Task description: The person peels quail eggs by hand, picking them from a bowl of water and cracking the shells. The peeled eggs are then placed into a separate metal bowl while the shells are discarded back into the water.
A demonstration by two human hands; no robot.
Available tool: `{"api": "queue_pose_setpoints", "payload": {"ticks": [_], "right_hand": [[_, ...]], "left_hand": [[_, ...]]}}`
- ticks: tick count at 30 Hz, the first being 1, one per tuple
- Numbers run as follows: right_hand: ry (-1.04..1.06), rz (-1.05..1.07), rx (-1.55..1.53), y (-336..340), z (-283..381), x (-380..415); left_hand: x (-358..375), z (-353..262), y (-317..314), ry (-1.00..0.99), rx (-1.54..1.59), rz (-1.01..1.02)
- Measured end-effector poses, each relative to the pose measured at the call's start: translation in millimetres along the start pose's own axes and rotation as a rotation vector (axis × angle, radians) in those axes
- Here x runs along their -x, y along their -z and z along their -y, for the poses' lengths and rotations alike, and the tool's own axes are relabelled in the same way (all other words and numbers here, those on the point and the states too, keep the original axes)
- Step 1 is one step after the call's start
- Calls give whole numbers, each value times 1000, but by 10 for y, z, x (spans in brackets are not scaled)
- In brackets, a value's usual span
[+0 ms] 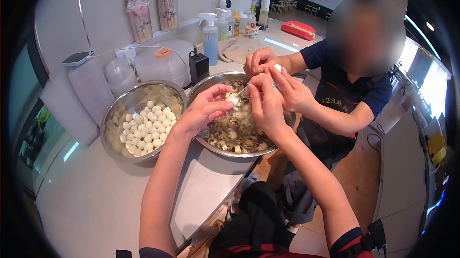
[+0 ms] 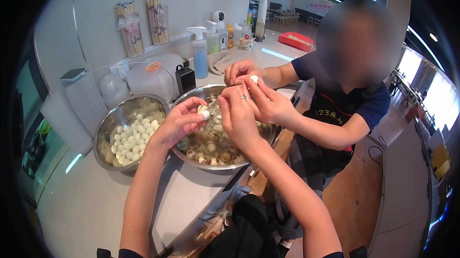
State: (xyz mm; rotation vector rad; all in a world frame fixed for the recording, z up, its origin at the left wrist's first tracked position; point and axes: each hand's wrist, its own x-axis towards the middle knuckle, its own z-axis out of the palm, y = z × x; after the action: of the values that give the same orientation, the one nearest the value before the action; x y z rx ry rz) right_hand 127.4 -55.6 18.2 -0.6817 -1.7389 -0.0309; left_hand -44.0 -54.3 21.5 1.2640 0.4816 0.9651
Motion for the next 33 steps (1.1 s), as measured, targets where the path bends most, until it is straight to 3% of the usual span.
{"api": "queue_pose_setpoints", "payload": {"ticks": [11,16,25,31,33], "right_hand": [[-115,-39,-135,33,54,8],[-181,-119,-371,58,63,1],[-138,-18,-310,29,22,21],[-219,-149,-447,69,50,25],[-200,-146,-441,85,45,18]], "left_hand": [[0,-9,-1,68,-23,-37],[-1,10,33,89,-65,-27],[13,-39,6,123,70,12],[-20,4,71,88,42,-31],[-18,-6,42,32,71,-131]]}}
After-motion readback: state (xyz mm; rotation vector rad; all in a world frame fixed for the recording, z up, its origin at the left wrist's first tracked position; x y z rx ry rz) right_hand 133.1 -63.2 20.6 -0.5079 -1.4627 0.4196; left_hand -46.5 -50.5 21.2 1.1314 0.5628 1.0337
